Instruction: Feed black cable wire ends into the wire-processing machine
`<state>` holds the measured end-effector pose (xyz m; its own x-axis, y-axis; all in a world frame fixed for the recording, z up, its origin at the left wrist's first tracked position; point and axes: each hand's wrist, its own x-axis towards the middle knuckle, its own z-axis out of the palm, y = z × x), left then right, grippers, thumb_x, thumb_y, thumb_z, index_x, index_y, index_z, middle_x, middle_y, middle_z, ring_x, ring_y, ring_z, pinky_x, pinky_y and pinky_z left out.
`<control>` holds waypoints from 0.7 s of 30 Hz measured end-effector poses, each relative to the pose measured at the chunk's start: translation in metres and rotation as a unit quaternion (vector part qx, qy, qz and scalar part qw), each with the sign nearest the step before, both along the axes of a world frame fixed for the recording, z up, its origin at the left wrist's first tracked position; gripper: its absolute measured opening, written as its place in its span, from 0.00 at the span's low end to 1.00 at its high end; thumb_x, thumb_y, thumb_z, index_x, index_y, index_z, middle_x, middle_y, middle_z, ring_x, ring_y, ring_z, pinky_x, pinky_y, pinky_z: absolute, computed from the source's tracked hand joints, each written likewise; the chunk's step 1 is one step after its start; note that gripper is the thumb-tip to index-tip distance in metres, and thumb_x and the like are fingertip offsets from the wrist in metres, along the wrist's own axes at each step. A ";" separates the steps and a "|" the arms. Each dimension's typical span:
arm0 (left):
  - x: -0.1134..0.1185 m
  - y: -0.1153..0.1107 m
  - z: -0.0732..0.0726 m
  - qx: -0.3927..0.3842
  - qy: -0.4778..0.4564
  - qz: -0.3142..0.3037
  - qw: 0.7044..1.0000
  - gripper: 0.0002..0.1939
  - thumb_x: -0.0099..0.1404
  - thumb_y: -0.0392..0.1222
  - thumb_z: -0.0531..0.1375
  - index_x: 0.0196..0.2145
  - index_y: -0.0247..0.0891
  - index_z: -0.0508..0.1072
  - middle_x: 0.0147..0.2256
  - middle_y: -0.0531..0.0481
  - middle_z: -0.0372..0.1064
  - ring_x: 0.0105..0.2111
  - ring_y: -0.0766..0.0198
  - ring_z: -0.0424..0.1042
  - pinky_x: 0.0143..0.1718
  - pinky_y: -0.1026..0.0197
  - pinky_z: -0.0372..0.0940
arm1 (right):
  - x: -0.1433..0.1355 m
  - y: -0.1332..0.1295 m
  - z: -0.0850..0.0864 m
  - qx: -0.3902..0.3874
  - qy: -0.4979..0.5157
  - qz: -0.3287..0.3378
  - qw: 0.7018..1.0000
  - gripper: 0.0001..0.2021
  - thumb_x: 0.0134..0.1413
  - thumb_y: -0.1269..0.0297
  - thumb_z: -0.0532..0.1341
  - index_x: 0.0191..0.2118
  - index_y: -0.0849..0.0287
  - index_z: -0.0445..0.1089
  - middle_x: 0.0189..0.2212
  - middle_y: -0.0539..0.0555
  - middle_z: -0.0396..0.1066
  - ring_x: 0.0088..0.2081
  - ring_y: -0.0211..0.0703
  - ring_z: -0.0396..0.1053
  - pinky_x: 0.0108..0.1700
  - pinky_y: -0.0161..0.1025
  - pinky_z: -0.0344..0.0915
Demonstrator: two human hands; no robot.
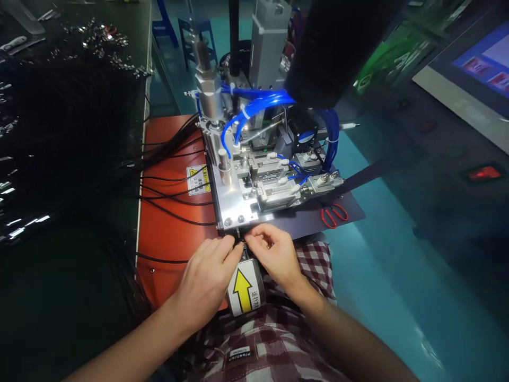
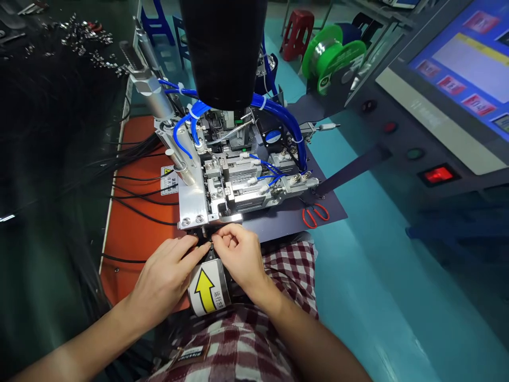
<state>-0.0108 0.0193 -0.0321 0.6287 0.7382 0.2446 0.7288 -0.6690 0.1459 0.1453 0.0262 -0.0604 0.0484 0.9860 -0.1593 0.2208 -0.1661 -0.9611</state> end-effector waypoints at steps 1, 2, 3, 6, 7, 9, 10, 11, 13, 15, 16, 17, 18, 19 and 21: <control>0.000 0.000 0.000 -0.001 0.002 0.000 1.000 0.14 0.66 0.31 0.49 0.42 0.30 0.72 0.34 0.42 0.67 0.29 0.58 0.61 0.29 0.58 0.58 | -0.001 -0.001 0.001 0.017 -0.011 -0.003 1.000 0.07 0.51 0.65 0.59 0.25 0.59 0.66 0.19 0.46 0.59 0.21 0.35 0.54 0.23 0.33 0.53; 0.000 0.000 0.000 -0.002 0.004 -0.001 1.000 0.14 0.66 0.31 0.49 0.42 0.30 0.72 0.34 0.42 0.67 0.30 0.58 0.61 0.29 0.58 0.58 | -0.001 -0.002 0.001 0.033 -0.024 -0.007 0.999 0.06 0.51 0.65 0.59 0.26 0.59 0.66 0.20 0.47 0.60 0.21 0.35 0.55 0.23 0.33 0.54; 0.000 -0.001 0.000 -0.003 0.006 -0.001 1.000 0.14 0.66 0.32 0.48 0.43 0.30 0.72 0.34 0.42 0.67 0.30 0.58 0.61 0.29 0.58 0.58 | -0.001 -0.004 0.001 0.049 -0.037 -0.012 0.998 0.06 0.52 0.66 0.59 0.26 0.59 0.66 0.21 0.47 0.60 0.22 0.35 0.56 0.25 0.34 0.55; -0.002 -0.001 0.000 -0.010 0.010 -0.001 1.000 0.14 0.66 0.32 0.49 0.43 0.31 0.71 0.34 0.42 0.67 0.30 0.58 0.61 0.30 0.58 0.58 | 0.000 -0.007 0.000 0.065 -0.052 -0.038 0.996 0.06 0.52 0.66 0.58 0.26 0.59 0.67 0.23 0.48 0.61 0.24 0.36 0.57 0.27 0.34 0.56; -0.002 -0.002 -0.001 -0.012 0.010 -0.001 1.000 0.14 0.66 0.32 0.49 0.44 0.31 0.71 0.35 0.42 0.66 0.30 0.58 0.61 0.30 0.58 0.58 | 0.001 -0.008 -0.001 0.046 -0.035 -0.043 0.997 0.07 0.52 0.65 0.58 0.26 0.59 0.66 0.22 0.48 0.61 0.23 0.36 0.57 0.26 0.34 0.56; -0.003 -0.002 -0.001 -0.017 0.009 -0.001 1.000 0.14 0.66 0.31 0.49 0.44 0.31 0.71 0.35 0.42 0.66 0.30 0.58 0.61 0.30 0.58 0.59 | 0.003 -0.008 -0.004 -0.013 0.029 -0.040 0.999 0.08 0.52 0.62 0.59 0.26 0.59 0.65 0.21 0.47 0.60 0.22 0.36 0.57 0.24 0.34 0.55; -0.003 -0.002 -0.001 -0.017 0.008 -0.001 1.000 0.14 0.65 0.31 0.49 0.45 0.31 0.71 0.35 0.42 0.66 0.30 0.58 0.61 0.30 0.58 0.59 | 0.004 -0.008 -0.005 -0.043 0.064 -0.034 0.996 0.08 0.52 0.61 0.59 0.26 0.59 0.65 0.20 0.47 0.60 0.21 0.35 0.56 0.23 0.33 0.55; -0.003 -0.002 -0.001 -0.018 0.007 -0.001 1.000 0.14 0.65 0.31 0.49 0.45 0.31 0.71 0.35 0.42 0.66 0.30 0.58 0.61 0.30 0.58 0.59 | 0.005 -0.007 -0.007 -0.066 0.092 -0.027 0.993 0.09 0.52 0.60 0.59 0.27 0.59 0.64 0.20 0.46 0.60 0.20 0.35 0.56 0.22 0.33 0.54; -0.003 -0.002 -0.001 -0.018 0.007 0.002 1.000 0.14 0.65 0.31 0.49 0.44 0.31 0.71 0.34 0.42 0.66 0.29 0.58 0.60 0.29 0.58 0.59 | 0.008 -0.005 -0.011 -0.084 0.110 -0.023 0.990 0.10 0.52 0.58 0.59 0.27 0.59 0.63 0.20 0.46 0.59 0.19 0.34 0.55 0.21 0.32 0.52; -0.003 -0.001 -0.001 -0.017 0.005 0.005 1.000 0.14 0.65 0.31 0.49 0.43 0.31 0.71 0.33 0.42 0.66 0.29 0.58 0.60 0.28 0.58 0.59 | 0.011 -0.005 -0.014 -0.081 0.094 -0.026 0.992 0.10 0.52 0.58 0.58 0.28 0.59 0.63 0.19 0.45 0.58 0.19 0.33 0.53 0.20 0.32 0.51; -0.003 -0.001 0.000 -0.016 0.003 0.006 1.000 0.14 0.65 0.30 0.49 0.43 0.31 0.71 0.33 0.43 0.65 0.28 0.58 0.60 0.28 0.59 0.59 | 0.012 -0.005 -0.015 -0.077 0.085 -0.027 0.993 0.11 0.53 0.57 0.58 0.28 0.59 0.63 0.19 0.45 0.57 0.19 0.33 0.53 0.20 0.32 0.50; -0.003 -0.001 0.000 -0.015 0.001 0.006 1.000 0.14 0.65 0.30 0.49 0.43 0.31 0.71 0.33 0.43 0.65 0.28 0.58 0.60 0.28 0.59 0.59 | 0.013 -0.005 -0.016 -0.074 0.079 -0.025 0.994 0.11 0.53 0.57 0.58 0.28 0.59 0.63 0.18 0.45 0.57 0.19 0.33 0.54 0.20 0.32 0.51; -0.003 -0.001 0.000 -0.016 0.000 0.006 1.000 0.14 0.65 0.30 0.49 0.43 0.31 0.71 0.33 0.43 0.65 0.29 0.58 0.60 0.28 0.59 0.59 | 0.014 -0.006 -0.016 -0.072 0.078 -0.021 0.994 0.11 0.54 0.57 0.58 0.28 0.59 0.63 0.18 0.45 0.57 0.19 0.34 0.55 0.20 0.32 0.51; -0.003 -0.001 -0.001 -0.018 0.000 0.005 1.000 0.14 0.64 0.30 0.49 0.44 0.31 0.71 0.33 0.42 0.65 0.29 0.59 0.60 0.28 0.59 0.59 | 0.014 -0.007 -0.016 -0.073 0.082 -0.016 0.994 0.11 0.54 0.57 0.57 0.29 0.59 0.64 0.18 0.45 0.58 0.19 0.34 0.56 0.20 0.32 0.52; -0.003 -0.001 -0.001 -0.022 0.003 0.006 1.000 0.14 0.64 0.30 0.49 0.44 0.32 0.71 0.34 0.42 0.66 0.29 0.59 0.60 0.28 0.59 0.59 | 0.013 -0.007 -0.013 -0.074 0.093 -0.007 0.993 0.11 0.54 0.56 0.57 0.29 0.59 0.64 0.19 0.45 0.59 0.19 0.34 0.58 0.21 0.33 0.54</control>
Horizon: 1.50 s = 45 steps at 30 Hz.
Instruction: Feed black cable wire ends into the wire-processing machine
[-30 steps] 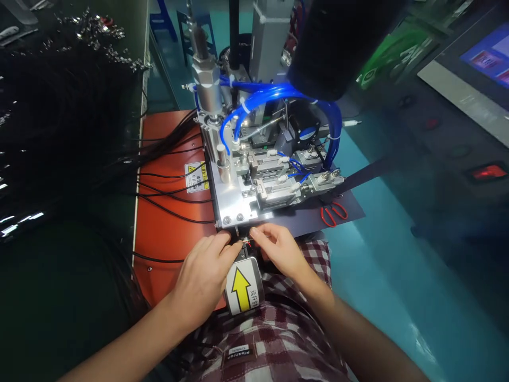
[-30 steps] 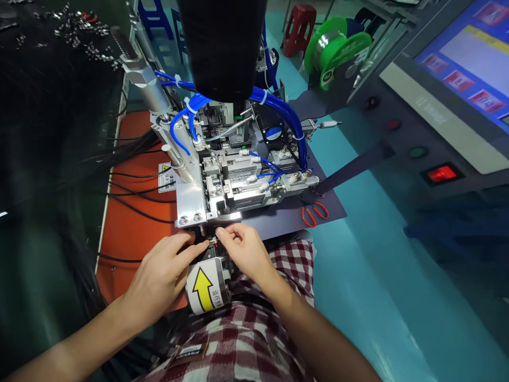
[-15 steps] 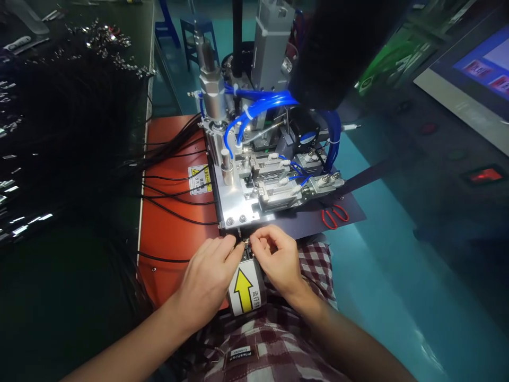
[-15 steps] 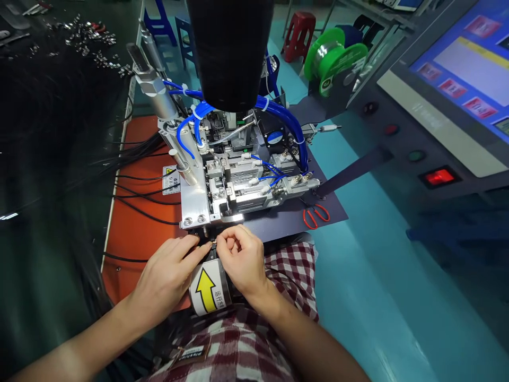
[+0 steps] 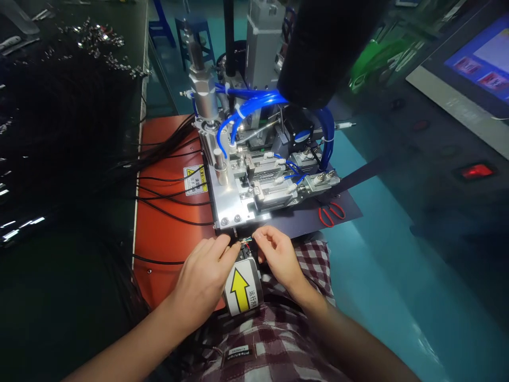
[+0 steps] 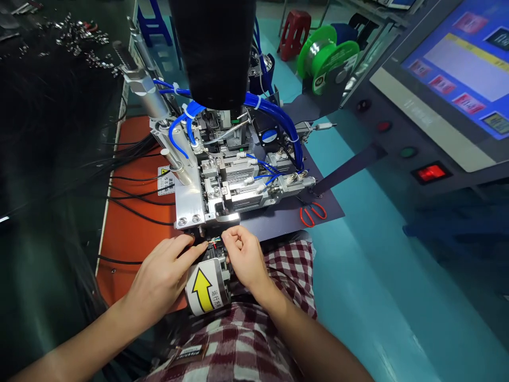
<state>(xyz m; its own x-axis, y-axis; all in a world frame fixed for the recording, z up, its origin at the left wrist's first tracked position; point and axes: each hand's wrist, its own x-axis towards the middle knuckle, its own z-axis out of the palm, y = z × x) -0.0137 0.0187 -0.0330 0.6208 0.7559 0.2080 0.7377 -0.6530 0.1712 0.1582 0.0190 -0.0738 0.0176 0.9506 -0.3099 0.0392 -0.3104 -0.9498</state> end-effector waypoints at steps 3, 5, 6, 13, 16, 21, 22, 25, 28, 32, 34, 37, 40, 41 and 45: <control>0.000 0.000 -0.001 -0.002 0.003 0.001 1.000 0.15 0.64 0.30 0.50 0.45 0.33 0.71 0.35 0.42 0.66 0.29 0.59 0.61 0.29 0.59 0.60 | -0.004 0.003 0.005 -0.020 0.036 0.014 0.999 0.12 0.51 0.55 0.59 0.27 0.59 0.63 0.17 0.45 0.60 0.18 0.34 0.57 0.21 0.33 0.54; -0.001 0.001 -0.001 -0.003 -0.001 0.000 1.000 0.15 0.64 0.30 0.49 0.45 0.32 0.71 0.34 0.42 0.66 0.29 0.59 0.61 0.29 0.59 0.61 | -0.005 0.007 0.006 -0.053 0.083 0.031 0.995 0.13 0.50 0.55 0.60 0.26 0.59 0.62 0.15 0.43 0.58 0.17 0.33 0.55 0.21 0.33 0.53; 0.000 0.001 -0.001 -0.006 -0.004 0.000 1.000 0.15 0.64 0.30 0.49 0.45 0.32 0.71 0.34 0.42 0.66 0.29 0.59 0.61 0.29 0.59 0.61 | -0.004 0.008 0.006 -0.069 0.103 0.042 0.991 0.13 0.51 0.55 0.59 0.26 0.59 0.62 0.14 0.43 0.58 0.17 0.33 0.54 0.21 0.33 0.53; 0.001 0.001 0.001 -0.003 -0.017 0.001 1.000 0.14 0.64 0.30 0.48 0.43 0.31 0.71 0.34 0.42 0.66 0.29 0.58 0.61 0.28 0.59 0.61 | -0.001 -0.006 0.007 -0.018 -0.035 0.028 0.999 0.14 0.56 0.53 0.55 0.26 0.58 0.63 0.16 0.45 0.58 0.19 0.35 0.56 0.22 0.34 0.54; 0.001 0.001 0.002 -0.007 -0.016 0.005 1.000 0.14 0.64 0.31 0.49 0.43 0.31 0.72 0.34 0.42 0.66 0.29 0.58 0.61 0.28 0.58 0.61 | -0.005 -0.013 0.019 0.008 -0.115 0.052 0.992 0.12 0.55 0.57 0.57 0.25 0.58 0.64 0.19 0.47 0.60 0.20 0.36 0.57 0.23 0.34 0.53; 0.002 0.002 0.003 -0.007 -0.024 0.006 1.000 0.14 0.65 0.32 0.49 0.42 0.31 0.73 0.33 0.41 0.67 0.29 0.57 0.62 0.28 0.58 0.62 | -0.007 -0.007 0.037 0.143 -0.288 0.067 0.945 0.10 0.54 0.67 0.56 0.23 0.57 0.62 0.22 0.49 0.61 0.25 0.38 0.57 0.29 0.36 0.53; 0.002 0.002 0.003 -0.007 -0.026 0.005 1.000 0.14 0.65 0.32 0.49 0.42 0.30 0.73 0.33 0.41 0.67 0.29 0.57 0.62 0.28 0.58 0.62 | -0.006 -0.004 0.035 0.140 -0.270 0.070 0.950 0.10 0.54 0.68 0.56 0.23 0.57 0.61 0.21 0.49 0.61 0.24 0.38 0.56 0.29 0.36 0.53; 0.002 0.002 0.002 -0.010 -0.027 0.005 1.000 0.14 0.64 0.31 0.49 0.42 0.31 0.73 0.33 0.41 0.67 0.29 0.57 0.62 0.28 0.58 0.62 | -0.002 0.003 0.023 0.039 -0.077 0.073 0.994 0.09 0.53 0.66 0.55 0.23 0.58 0.61 0.18 0.46 0.56 0.21 0.36 0.53 0.24 0.34 0.51; 0.002 0.002 0.002 -0.019 -0.031 0.011 0.999 0.15 0.64 0.30 0.49 0.42 0.32 0.73 0.33 0.41 0.67 0.30 0.57 0.62 0.28 0.58 0.61 | 0.001 0.004 0.009 -0.035 0.059 0.061 0.996 0.08 0.52 0.63 0.57 0.24 0.59 0.61 0.17 0.44 0.53 0.19 0.33 0.50 0.21 0.32 0.48; 0.002 0.000 0.006 -0.026 -0.022 0.025 0.999 0.15 0.63 0.29 0.49 0.42 0.33 0.73 0.35 0.41 0.67 0.31 0.56 0.63 0.30 0.57 0.61 | 0.001 0.001 0.001 -0.009 0.039 0.055 0.998 0.13 0.56 0.56 0.55 0.27 0.59 0.62 0.18 0.45 0.55 0.20 0.34 0.53 0.22 0.33 0.51; 0.004 -0.002 0.010 -0.026 0.006 0.034 0.999 0.15 0.63 0.30 0.51 0.43 0.35 0.73 0.36 0.41 0.66 0.33 0.54 0.63 0.30 0.55 0.60 | -0.002 0.000 -0.001 0.015 0.002 0.046 0.999 0.13 0.56 0.55 0.55 0.27 0.59 0.62 0.19 0.45 0.56 0.20 0.34 0.53 0.23 0.33 0.51; 0.006 -0.006 0.013 -0.043 0.067 0.049 0.996 0.17 0.62 0.29 0.52 0.47 0.35 0.71 0.35 0.42 0.66 0.32 0.53 0.63 0.30 0.54 0.60 | -0.006 0.002 -0.002 0.024 0.011 0.033 0.999 0.12 0.56 0.57 0.56 0.27 0.58 0.61 0.20 0.45 0.55 0.21 0.33 0.53 0.22 0.32 0.50; 0.006 -0.007 0.011 -0.107 0.032 0.046 0.993 0.17 0.62 0.28 0.51 0.48 0.31 0.69 0.34 0.43 0.66 0.31 0.56 0.64 0.31 0.55 0.63 | -0.008 0.004 -0.001 -0.008 0.087 0.039 0.995 0.12 0.55 0.57 0.56 0.27 0.58 0.59 0.20 0.44 0.56 0.19 0.32 0.52 0.21 0.32 0.49; 0.005 -0.007 0.009 -0.129 -0.002 0.043 0.991 0.17 0.63 0.29 0.51 0.48 0.30 0.69 0.35 0.43 0.66 0.32 0.57 0.64 0.32 0.56 0.64 | -0.008 0.004 -0.001 -0.011 0.098 0.039 0.994 0.12 0.55 0.57 0.56 0.27 0.58 0.59 0.20 0.44 0.56 0.19 0.32 0.51 0.21 0.32 0.48; 0.002 -0.004 0.005 -0.157 -0.069 0.045 0.984 0.16 0.64 0.30 0.49 0.47 0.32 0.70 0.37 0.42 0.66 0.35 0.57 0.66 0.35 0.56 0.66 | -0.007 0.004 0.000 0.008 0.075 0.022 0.997 0.12 0.54 0.57 0.58 0.26 0.59 0.59 0.19 0.44 0.55 0.20 0.32 0.50 0.21 0.32 0.47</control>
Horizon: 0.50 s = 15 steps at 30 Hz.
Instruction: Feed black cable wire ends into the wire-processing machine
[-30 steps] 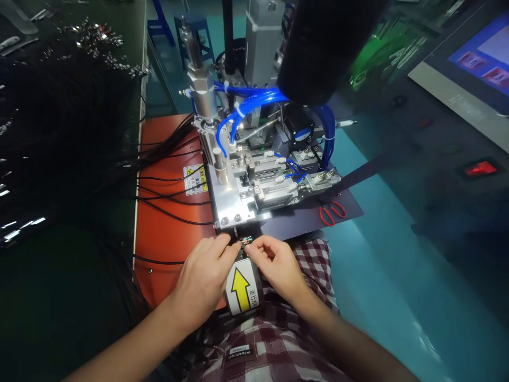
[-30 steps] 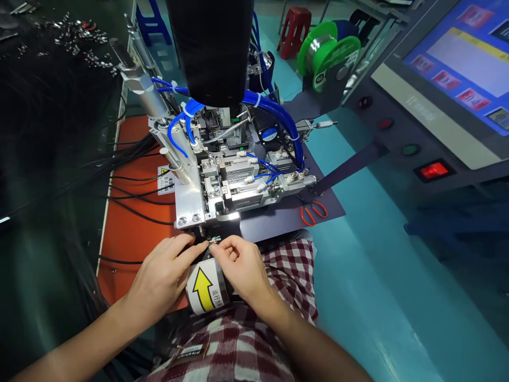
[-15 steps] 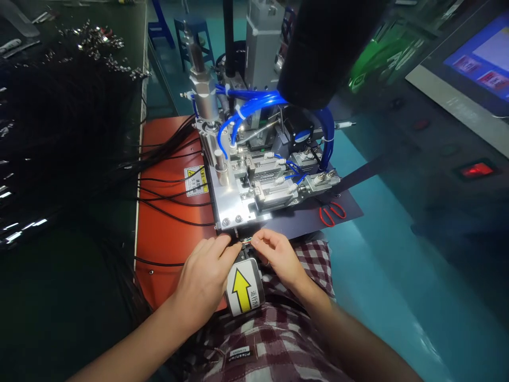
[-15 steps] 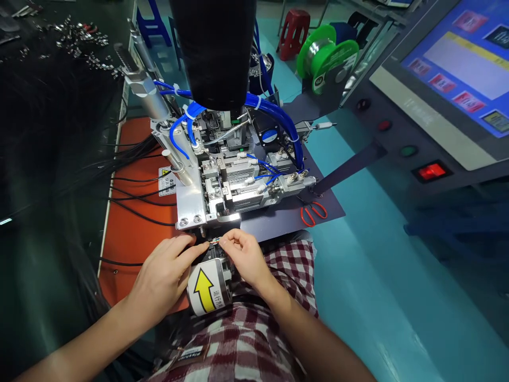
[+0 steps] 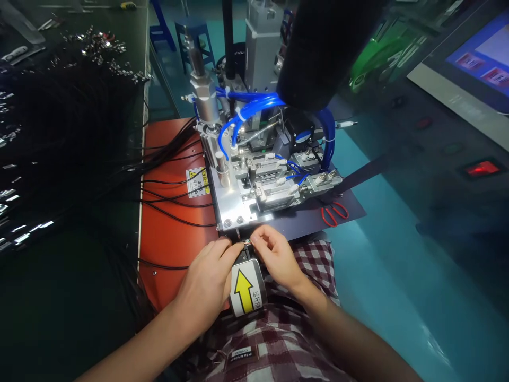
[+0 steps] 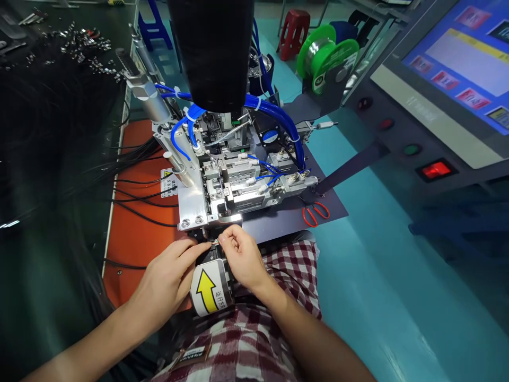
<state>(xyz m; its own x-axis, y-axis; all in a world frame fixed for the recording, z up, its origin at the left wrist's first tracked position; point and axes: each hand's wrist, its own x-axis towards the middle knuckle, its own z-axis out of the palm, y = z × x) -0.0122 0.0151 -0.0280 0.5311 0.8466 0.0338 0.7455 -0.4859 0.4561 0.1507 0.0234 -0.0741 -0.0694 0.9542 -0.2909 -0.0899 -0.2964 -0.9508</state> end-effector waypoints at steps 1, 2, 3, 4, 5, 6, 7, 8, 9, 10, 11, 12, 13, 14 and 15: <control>0.000 0.000 0.000 0.004 0.008 0.000 1.000 0.17 0.64 0.30 0.49 0.47 0.31 0.70 0.37 0.42 0.67 0.35 0.56 0.66 0.35 0.55 0.67 | 0.000 0.000 -0.001 -0.011 0.013 0.001 1.000 0.12 0.53 0.57 0.58 0.26 0.59 0.59 0.19 0.43 0.55 0.19 0.31 0.49 0.21 0.32 0.46; 0.000 0.000 0.001 0.007 0.020 0.000 1.000 0.17 0.64 0.30 0.49 0.47 0.31 0.70 0.37 0.42 0.67 0.34 0.56 0.66 0.34 0.54 0.67 | 0.000 0.000 -0.001 -0.029 0.035 0.004 0.999 0.13 0.53 0.57 0.59 0.26 0.59 0.59 0.18 0.43 0.55 0.18 0.31 0.49 0.21 0.32 0.45; 0.000 0.000 0.001 0.009 0.028 0.000 1.000 0.16 0.64 0.31 0.49 0.47 0.30 0.70 0.36 0.41 0.67 0.34 0.55 0.67 0.34 0.53 0.67 | 0.000 0.001 -0.002 -0.047 0.060 0.008 0.997 0.13 0.52 0.56 0.59 0.26 0.59 0.59 0.17 0.43 0.55 0.18 0.30 0.48 0.20 0.32 0.44; 0.000 0.000 0.002 0.010 0.032 0.001 0.999 0.16 0.64 0.31 0.49 0.47 0.30 0.70 0.36 0.41 0.67 0.34 0.55 0.67 0.34 0.53 0.67 | 0.000 0.001 -0.003 -0.059 0.079 0.011 0.995 0.13 0.52 0.56 0.59 0.26 0.59 0.59 0.17 0.43 0.55 0.17 0.30 0.48 0.20 0.32 0.44; 0.001 0.000 0.002 0.011 0.031 0.002 0.999 0.16 0.64 0.31 0.49 0.47 0.30 0.70 0.36 0.41 0.67 0.34 0.55 0.67 0.33 0.53 0.67 | 0.000 0.002 -0.004 -0.063 0.091 0.013 0.994 0.13 0.51 0.56 0.60 0.26 0.59 0.59 0.17 0.42 0.56 0.17 0.29 0.48 0.20 0.32 0.44; 0.001 0.000 0.002 0.014 0.025 0.003 1.000 0.16 0.64 0.31 0.49 0.47 0.31 0.70 0.36 0.41 0.67 0.34 0.55 0.67 0.33 0.53 0.68 | 0.000 0.002 -0.004 -0.062 0.096 0.014 0.993 0.14 0.51 0.56 0.60 0.25 0.60 0.59 0.17 0.42 0.56 0.17 0.29 0.49 0.21 0.32 0.44; 0.001 -0.001 0.001 0.017 0.017 0.002 1.000 0.16 0.64 0.31 0.48 0.47 0.31 0.70 0.36 0.41 0.67 0.34 0.55 0.67 0.33 0.53 0.68 | 0.000 0.003 -0.004 -0.059 0.096 0.015 0.993 0.14 0.51 0.56 0.60 0.25 0.60 0.59 0.17 0.42 0.57 0.17 0.29 0.49 0.21 0.32 0.45; 0.001 -0.001 0.000 0.020 0.009 -0.002 1.000 0.17 0.65 0.31 0.48 0.47 0.32 0.69 0.36 0.41 0.66 0.34 0.55 0.67 0.33 0.54 0.68 | 0.000 0.003 -0.003 -0.056 0.095 0.015 0.994 0.14 0.50 0.56 0.60 0.25 0.59 0.59 0.17 0.42 0.57 0.17 0.29 0.50 0.21 0.32 0.46; 0.001 0.000 -0.001 0.023 0.003 -0.005 1.000 0.17 0.65 0.32 0.48 0.48 0.32 0.69 0.37 0.41 0.66 0.34 0.55 0.67 0.34 0.54 0.68 | 0.000 0.003 -0.002 -0.053 0.094 0.015 0.994 0.14 0.50 0.56 0.61 0.25 0.59 0.59 0.17 0.42 0.57 0.17 0.29 0.50 0.21 0.32 0.46; 0.001 0.000 -0.002 0.023 -0.002 -0.007 1.000 0.17 0.65 0.32 0.48 0.48 0.32 0.69 0.37 0.41 0.66 0.35 0.56 0.67 0.34 0.53 0.68 | 0.000 0.003 -0.001 -0.049 0.091 0.015 0.994 0.14 0.50 0.55 0.61 0.25 0.59 0.59 0.17 0.42 0.57 0.17 0.30 0.51 0.21 0.32 0.47; 0.001 0.000 -0.003 0.021 -0.004 -0.009 1.000 0.17 0.65 0.32 0.47 0.48 0.33 0.69 0.38 0.41 0.66 0.35 0.56 0.67 0.34 0.53 0.68 | 0.001 0.003 0.000 -0.045 0.089 0.017 0.995 0.14 0.50 0.55 0.60 0.25 0.59 0.59 0.17 0.42 0.57 0.17 0.30 0.51 0.21 0.32 0.47; 0.001 0.000 -0.003 0.019 -0.005 -0.008 1.000 0.17 0.65 0.32 0.47 0.48 0.33 0.69 0.38 0.41 0.66 0.35 0.56 0.67 0.35 0.53 0.68 | 0.001 0.003 0.001 -0.042 0.086 0.020 0.995 0.15 0.51 0.54 0.60 0.25 0.59 0.59 0.17 0.42 0.57 0.17 0.30 0.51 0.21 0.32 0.48; 0.001 0.001 -0.003 0.016 -0.004 -0.006 1.000 0.16 0.65 0.32 0.47 0.48 0.33 0.69 0.39 0.41 0.66 0.36 0.56 0.67 0.35 0.54 0.68 | 0.001 0.003 0.001 -0.039 0.082 0.023 0.996 0.15 0.51 0.54 0.60 0.25 0.59 0.59 0.18 0.43 0.57 0.17 0.30 0.51 0.21 0.32 0.48; 0.001 0.001 -0.003 0.011 -0.003 -0.004 1.000 0.16 0.65 0.32 0.47 0.48 0.33 0.69 0.39 0.41 0.66 0.36 0.56 0.67 0.35 0.54 0.68 | 0.001 0.003 0.002 -0.036 0.076 0.026 0.996 0.15 0.52 0.54 0.59 0.25 0.59 0.58 0.18 0.43 0.57 0.18 0.31 0.52 0.21 0.32 0.49; 0.002 0.001 -0.003 0.007 0.001 -0.002 1.000 0.16 0.65 0.31 0.47 0.47 0.33 0.69 0.39 0.41 0.67 0.36 0.56 0.67 0.35 0.54 0.68 | 0.001 0.002 0.002 -0.032 0.068 0.027 0.997 0.14 0.53 0.54 0.59 0.26 0.58 0.58 0.18 0.43 0.57 0.18 0.31 0.52 0.22 0.32 0.50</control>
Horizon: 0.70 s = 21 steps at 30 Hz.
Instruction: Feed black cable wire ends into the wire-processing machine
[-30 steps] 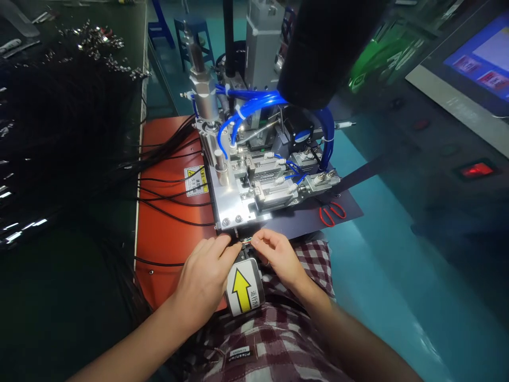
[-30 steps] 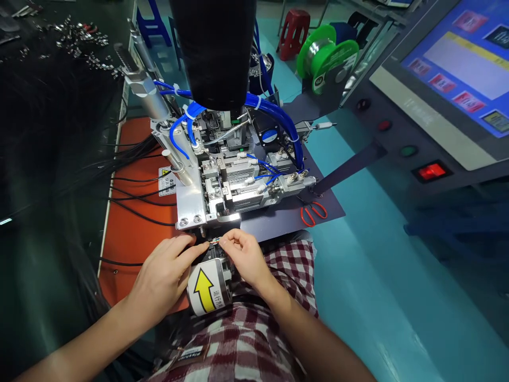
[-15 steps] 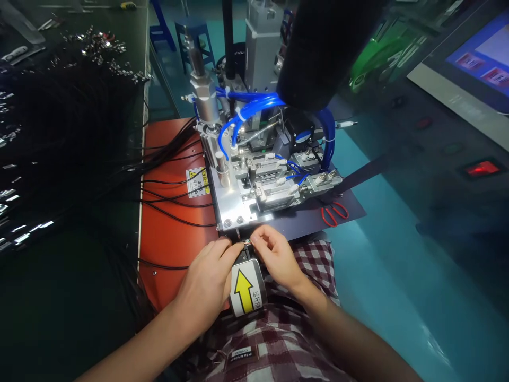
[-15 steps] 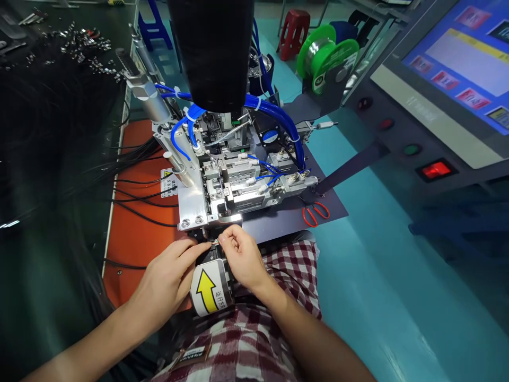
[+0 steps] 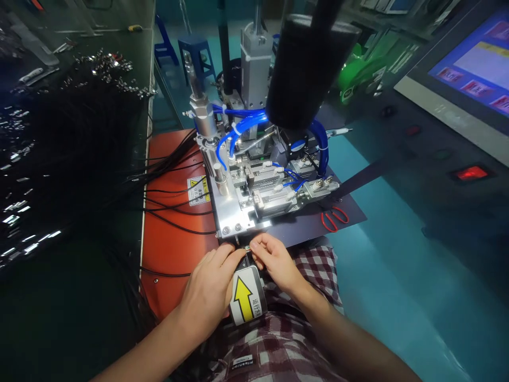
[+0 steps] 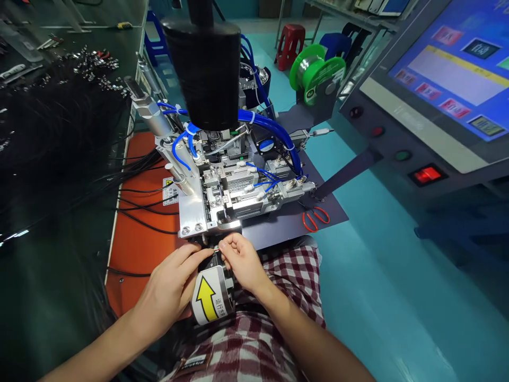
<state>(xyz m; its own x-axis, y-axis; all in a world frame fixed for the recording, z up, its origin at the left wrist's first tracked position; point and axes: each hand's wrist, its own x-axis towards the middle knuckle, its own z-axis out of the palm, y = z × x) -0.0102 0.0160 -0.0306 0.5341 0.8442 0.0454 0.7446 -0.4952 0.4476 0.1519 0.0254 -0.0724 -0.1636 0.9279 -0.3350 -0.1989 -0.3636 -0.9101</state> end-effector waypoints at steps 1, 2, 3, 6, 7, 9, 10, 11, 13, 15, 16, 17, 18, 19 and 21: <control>0.001 0.000 0.001 -0.004 0.006 0.001 1.000 0.16 0.65 0.31 0.47 0.47 0.33 0.69 0.39 0.41 0.67 0.36 0.56 0.67 0.35 0.54 0.68 | 0.000 -0.001 0.000 0.005 -0.009 -0.001 1.000 0.14 0.53 0.55 0.58 0.26 0.58 0.58 0.19 0.43 0.57 0.18 0.31 0.53 0.22 0.33 0.50; 0.002 0.000 0.002 -0.007 0.014 0.002 1.000 0.16 0.64 0.31 0.48 0.47 0.32 0.69 0.39 0.41 0.67 0.36 0.56 0.67 0.35 0.54 0.68 | 0.000 -0.001 -0.001 0.011 -0.021 -0.003 1.000 0.14 0.54 0.55 0.58 0.26 0.58 0.58 0.19 0.43 0.57 0.18 0.31 0.53 0.22 0.33 0.51; 0.004 0.000 0.002 -0.008 0.025 0.002 1.000 0.17 0.64 0.30 0.48 0.47 0.32 0.69 0.39 0.40 0.67 0.36 0.55 0.67 0.35 0.53 0.69 | 0.000 -0.002 -0.002 0.019 -0.035 -0.006 0.999 0.13 0.55 0.56 0.58 0.27 0.58 0.59 0.19 0.43 0.56 0.19 0.32 0.53 0.22 0.33 0.51; 0.008 0.000 0.003 -0.008 0.051 0.002 0.999 0.18 0.63 0.28 0.47 0.48 0.31 0.68 0.38 0.40 0.67 0.36 0.54 0.67 0.36 0.52 0.69 | -0.001 -0.003 -0.005 0.041 -0.084 -0.015 0.995 0.12 0.56 0.57 0.57 0.27 0.58 0.60 0.19 0.44 0.55 0.20 0.33 0.53 0.22 0.33 0.50; 0.009 0.001 0.003 -0.006 0.052 0.004 0.999 0.18 0.62 0.27 0.47 0.47 0.31 0.69 0.38 0.40 0.67 0.36 0.54 0.68 0.36 0.52 0.69 | -0.002 -0.003 -0.006 0.044 -0.093 -0.019 0.994 0.12 0.56 0.57 0.56 0.27 0.58 0.60 0.19 0.44 0.55 0.20 0.33 0.53 0.22 0.33 0.50; 0.008 0.001 0.001 -0.002 0.032 0.009 0.999 0.18 0.63 0.28 0.46 0.47 0.31 0.69 0.38 0.40 0.66 0.37 0.55 0.68 0.37 0.52 0.69 | -0.004 -0.003 -0.008 0.039 -0.080 -0.028 0.996 0.12 0.56 0.57 0.57 0.26 0.58 0.59 0.19 0.44 0.55 0.20 0.33 0.53 0.22 0.33 0.50; 0.005 0.001 0.001 -0.003 0.014 0.012 1.000 0.18 0.63 0.29 0.46 0.47 0.32 0.69 0.39 0.40 0.66 0.38 0.55 0.68 0.37 0.54 0.69 | -0.005 -0.003 -0.008 0.033 -0.063 -0.031 0.997 0.13 0.56 0.56 0.56 0.26 0.58 0.59 0.19 0.44 0.55 0.20 0.33 0.53 0.22 0.33 0.51; 0.002 -0.001 0.000 -0.005 -0.005 0.015 1.000 0.18 0.64 0.30 0.46 0.47 0.33 0.69 0.39 0.41 0.66 0.39 0.56 0.68 0.38 0.55 0.69 | -0.006 -0.003 -0.008 0.029 -0.046 -0.032 0.998 0.13 0.55 0.56 0.56 0.26 0.58 0.58 0.18 0.44 0.55 0.19 0.33 0.53 0.22 0.33 0.51; -0.008 -0.008 0.000 -0.006 -0.030 0.036 0.999 0.17 0.65 0.31 0.45 0.48 0.34 0.67 0.41 0.41 0.65 0.41 0.59 0.67 0.41 0.58 0.68 | -0.008 -0.003 -0.007 0.023 -0.023 -0.031 0.999 0.13 0.55 0.55 0.56 0.26 0.58 0.57 0.18 0.43 0.55 0.19 0.33 0.53 0.22 0.33 0.52; -0.020 -0.020 -0.001 0.012 -0.015 0.077 0.997 0.18 0.66 0.31 0.44 0.51 0.34 0.64 0.45 0.40 0.64 0.45 0.59 0.67 0.44 0.58 0.67 | -0.008 -0.004 -0.005 0.023 -0.019 -0.030 0.999 0.14 0.55 0.55 0.56 0.26 0.58 0.57 0.19 0.43 0.55 0.19 0.32 0.53 0.22 0.33 0.52; -0.025 -0.027 -0.002 0.020 0.012 0.083 0.996 0.19 0.66 0.31 0.45 0.53 0.35 0.62 0.47 0.40 0.63 0.47 0.58 0.65 0.46 0.57 0.66 | -0.008 -0.004 -0.005 0.024 -0.019 -0.031 0.999 0.14 0.55 0.55 0.56 0.26 0.58 0.57 0.19 0.44 0.55 0.19 0.32 0.53 0.22 0.33 0.52; -0.029 -0.033 -0.003 0.031 0.042 0.087 0.995 0.20 0.66 0.32 0.45 0.55 0.37 0.60 0.49 0.40 0.62 0.49 0.57 0.64 0.47 0.56 0.66 | -0.008 -0.004 -0.004 0.024 -0.021 -0.031 0.999 0.13 0.55 0.55 0.57 0.26 0.58 0.58 0.19 0.44 0.56 0.19 0.32 0.54 0.23 0.33 0.52; -0.033 -0.039 -0.004 0.047 0.075 0.081 0.993 0.21 0.67 0.33 0.46 0.57 0.37 0.58 0.51 0.40 0.62 0.50 0.54 0.64 0.47 0.53 0.65 | -0.008 -0.004 -0.003 0.024 -0.024 -0.030 0.999 0.13 0.55 0.55 0.57 0.26 0.58 0.58 0.19 0.44 0.56 0.19 0.33 0.54 0.23 0.33 0.53; -0.034 -0.044 -0.006 0.071 0.107 0.075 0.989 0.22 0.67 0.36 0.47 0.58 0.37 0.57 0.52 0.39 0.62 0.50 0.51 0.63 0.47 0.50 0.65 | -0.008 -0.005 -0.003 0.025 -0.028 -0.030 0.999 0.13 0.55 0.55 0.56 0.26 0.58 0.58 0.19 0.44 0.56 0.20 0.33 0.54 0.23 0.33 0.53; -0.034 -0.050 -0.009 0.117 0.155 0.077 0.978 0.23 0.67 0.39 0.48 0.59 0.35 0.56 0.53 0.37 0.61 0.51 0.47 0.62 0.45 0.47 0.66 | -0.007 -0.005 -0.003 0.027 -0.037 -0.031 0.998 0.13 0.56 0.55 0.56 0.26 0.58 0.58 0.20 0.44 0.56 0.20 0.33 0.55 0.23 0.33 0.53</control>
